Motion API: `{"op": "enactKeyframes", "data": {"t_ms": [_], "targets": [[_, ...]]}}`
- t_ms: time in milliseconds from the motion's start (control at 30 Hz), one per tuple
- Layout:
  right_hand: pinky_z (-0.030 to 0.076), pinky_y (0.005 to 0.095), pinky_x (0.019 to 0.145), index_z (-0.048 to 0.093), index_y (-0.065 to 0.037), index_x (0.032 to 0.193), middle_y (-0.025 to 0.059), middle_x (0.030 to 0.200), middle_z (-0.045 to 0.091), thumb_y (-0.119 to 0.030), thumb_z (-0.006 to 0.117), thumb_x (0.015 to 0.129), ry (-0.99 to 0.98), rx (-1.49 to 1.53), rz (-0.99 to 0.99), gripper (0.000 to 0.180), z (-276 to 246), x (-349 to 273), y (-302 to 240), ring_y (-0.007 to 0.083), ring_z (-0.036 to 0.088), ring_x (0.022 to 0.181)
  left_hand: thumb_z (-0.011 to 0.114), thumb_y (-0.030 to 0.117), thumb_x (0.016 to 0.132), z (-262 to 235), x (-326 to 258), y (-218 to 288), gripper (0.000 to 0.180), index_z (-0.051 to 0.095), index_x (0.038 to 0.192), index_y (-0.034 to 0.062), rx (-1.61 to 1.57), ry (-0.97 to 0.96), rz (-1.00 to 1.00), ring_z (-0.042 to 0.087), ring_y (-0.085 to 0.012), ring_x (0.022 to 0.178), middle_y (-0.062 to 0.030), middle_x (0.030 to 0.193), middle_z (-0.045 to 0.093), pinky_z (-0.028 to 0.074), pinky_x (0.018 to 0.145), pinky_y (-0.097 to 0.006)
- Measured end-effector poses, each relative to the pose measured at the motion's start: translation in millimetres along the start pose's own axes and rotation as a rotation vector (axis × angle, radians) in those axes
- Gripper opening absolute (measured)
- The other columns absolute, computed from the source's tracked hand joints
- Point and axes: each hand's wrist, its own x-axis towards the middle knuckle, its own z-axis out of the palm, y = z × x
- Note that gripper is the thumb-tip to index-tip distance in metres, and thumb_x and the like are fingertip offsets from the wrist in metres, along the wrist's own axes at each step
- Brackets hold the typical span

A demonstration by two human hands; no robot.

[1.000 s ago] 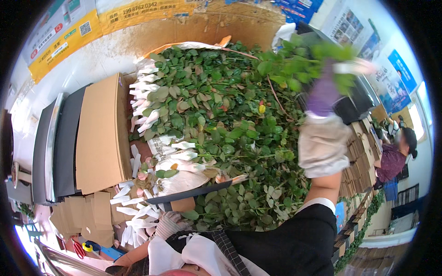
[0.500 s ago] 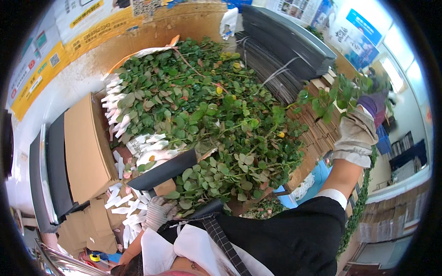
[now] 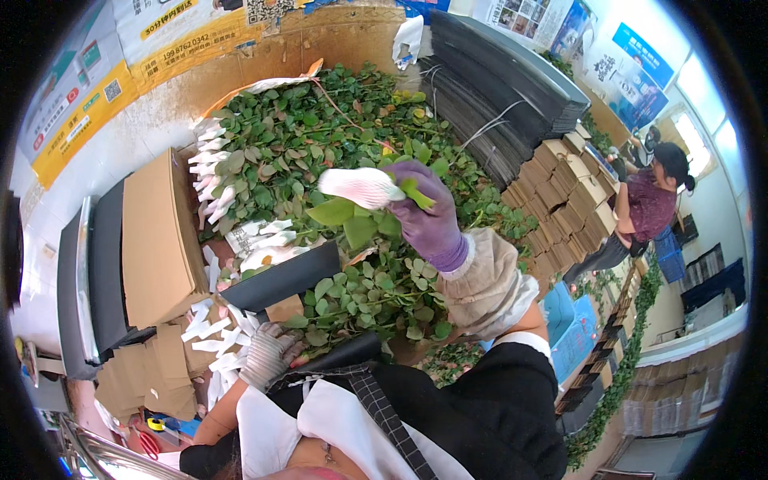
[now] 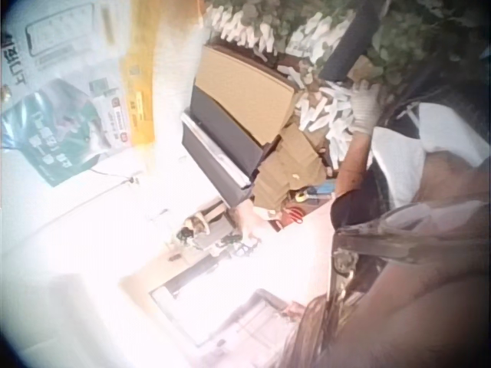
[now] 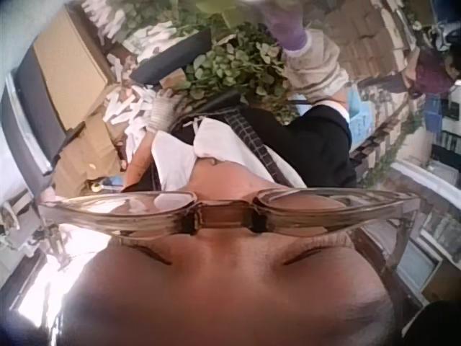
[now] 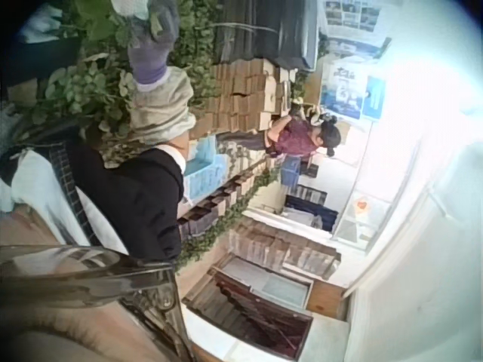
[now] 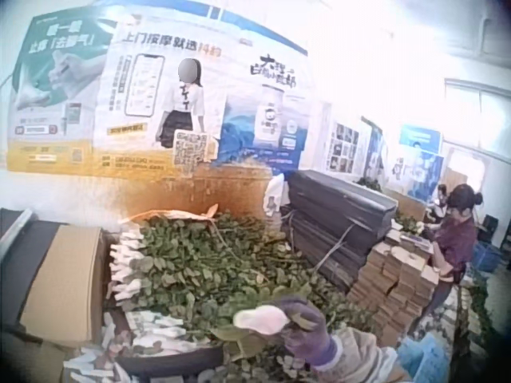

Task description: The person picks up roses from a pile, places them individually into a grey protective sleeve, and uses tweezers to adjust the petals of a flower.

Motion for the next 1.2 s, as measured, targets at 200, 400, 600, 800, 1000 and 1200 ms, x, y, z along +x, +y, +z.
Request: {"op": "enactKeyframes", "data": {"t_ms": [200,400,600,800,1000,1200], "targets": [[0.050,0.0394,0.084,0.065,0.002,0.102,0.0159,0.104,0.065,-0.038,0.061,0.089,-0.157,0.019,-0.177,0.042,-3.9,-3.1,-1.9,0.0275,0.063,0.097,0.068,0.026,0.075,4.7,-5.5,-0.7,0.018,0.068,0.082,0.0089,0.015,0.055,-0.012,0.056,-0.0324,0.085,-0.0117,0.085,0.060,0.046,0.077,-0.044],[0.049,0.0414,0.085,0.065,0.002,0.100,0.0153,0.102,0.066,-0.031,0.059,0.091,-0.145,0.081,-0.280,0.035,-5.3,5.4,4.7,0.0270,0.063,0.096,0.068,0.025,0.075,4.1,-3.5,0.0,0.018,0.068,0.084,0.0100,0.046,0.052,-0.030,0.055,-0.0309,0.086,-0.0106,0.084,0.059,0.046,0.073,-0.043],[0.057,0.0312,0.069,0.058,0.000,0.115,0.0162,0.106,0.063,-0.031,0.052,0.096,-0.078,-0.924,-0.644,0.036,-135.9,83.3,-26.5,0.0235,0.066,0.088,0.066,0.029,0.076,-2.6,3.1,-2.5,0.017,0.068,0.080,0.0116,0.094,-0.073,0.002,0.056,-0.0277,0.084,-0.0079,0.083,0.058,0.046,0.068,-0.041],[0.053,0.0388,0.071,0.059,-0.003,0.118,0.0166,0.108,0.063,-0.021,0.054,0.092,-0.639,0.008,-0.027,0.033,24.4,30.2,-18.2,0.0253,0.065,0.084,0.059,0.033,0.083,-0.7,-9.6,-3.1,0.025,0.068,0.087,0.0096,0.093,-0.123,-0.108,0.060,-0.0281,0.083,-0.0075,0.095,0.063,0.048,0.070,-0.040],[0.048,0.0410,0.071,0.064,-0.018,0.110,0.0083,0.099,0.060,-0.007,0.059,0.075,-1.067,-0.708,0.256,0.036,138.0,-115.2,66.5,0.0283,0.059,0.086,0.062,0.036,0.082,7.8,-13.6,-4.5,0.023,0.069,0.089,0.0156,0.008,-0.054,-0.130,0.060,-0.0248,0.080,-0.0051,0.100,0.062,0.044,0.079,-0.046],[0.047,0.0419,0.070,0.064,-0.021,0.111,0.0058,0.094,0.058,-0.014,0.057,0.076,-1.011,-0.778,-0.034,0.036,155.8,-148.0,97.2,0.0270,0.059,0.087,0.064,0.023,0.078,-17.3,-27.2,-28.8,0.027,0.066,0.103,0.0125,-0.154,-0.020,-0.252,0.061,-0.0271,0.082,-0.0084,0.098,0.063,0.049,0.070,-0.041]]}}
